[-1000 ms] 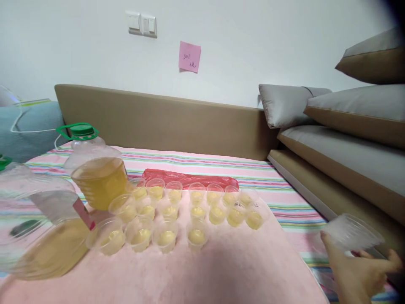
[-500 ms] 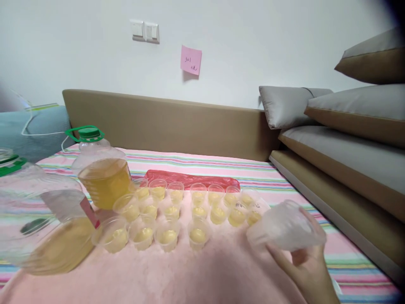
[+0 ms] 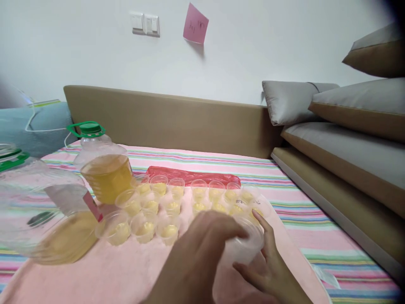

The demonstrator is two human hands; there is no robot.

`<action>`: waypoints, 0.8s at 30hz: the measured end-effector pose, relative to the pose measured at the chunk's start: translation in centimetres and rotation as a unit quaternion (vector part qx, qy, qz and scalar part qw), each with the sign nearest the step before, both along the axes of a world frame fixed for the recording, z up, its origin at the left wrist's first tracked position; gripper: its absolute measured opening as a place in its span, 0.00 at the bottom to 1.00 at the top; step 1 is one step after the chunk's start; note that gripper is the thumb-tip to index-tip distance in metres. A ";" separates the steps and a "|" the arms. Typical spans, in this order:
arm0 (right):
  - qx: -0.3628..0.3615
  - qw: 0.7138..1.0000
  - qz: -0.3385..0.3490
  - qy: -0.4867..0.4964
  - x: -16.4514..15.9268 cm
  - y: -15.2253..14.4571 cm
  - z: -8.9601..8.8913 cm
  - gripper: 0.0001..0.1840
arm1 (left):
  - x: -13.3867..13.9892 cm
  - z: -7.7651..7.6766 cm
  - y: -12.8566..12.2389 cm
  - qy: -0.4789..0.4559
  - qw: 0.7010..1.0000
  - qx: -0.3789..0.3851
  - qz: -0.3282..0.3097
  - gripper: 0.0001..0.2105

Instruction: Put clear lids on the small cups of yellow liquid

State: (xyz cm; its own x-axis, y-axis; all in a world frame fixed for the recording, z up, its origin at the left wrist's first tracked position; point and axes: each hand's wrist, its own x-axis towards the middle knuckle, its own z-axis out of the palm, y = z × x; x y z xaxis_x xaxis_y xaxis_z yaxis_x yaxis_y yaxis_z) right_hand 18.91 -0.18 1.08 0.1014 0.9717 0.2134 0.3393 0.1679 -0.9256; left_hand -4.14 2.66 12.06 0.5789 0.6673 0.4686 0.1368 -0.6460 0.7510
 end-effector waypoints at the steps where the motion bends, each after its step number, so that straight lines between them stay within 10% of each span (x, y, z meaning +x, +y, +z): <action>1: 0.001 1.000 0.005 -0.007 0.0 0.0 -0.1 0.60 | -0.2 0.6 0.6 -0.003 1.000 0.002 0.024 0.25; 12: 0.011 1.000 0.016 -0.020 -0.5 0.2 -1.4 0.59 | -1.5 -6.0 1.0 0.045 0.985 -0.074 0.151 0.46; 24: -0.050 0.995 0.077 0.036 -0.4 0.1 -1.3 0.64 | 1.3 -7.7 1.1 0.012 0.995 -0.047 0.091 0.47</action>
State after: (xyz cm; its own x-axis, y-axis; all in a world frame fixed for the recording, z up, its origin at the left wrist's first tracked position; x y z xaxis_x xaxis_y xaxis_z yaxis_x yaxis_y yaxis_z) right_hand 18.47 -0.03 -0.27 -0.0389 0.9930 0.1120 0.2495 0.1181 -0.9611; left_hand -2.83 3.73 4.39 0.4545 0.8023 0.3869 0.2634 -0.5360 0.8021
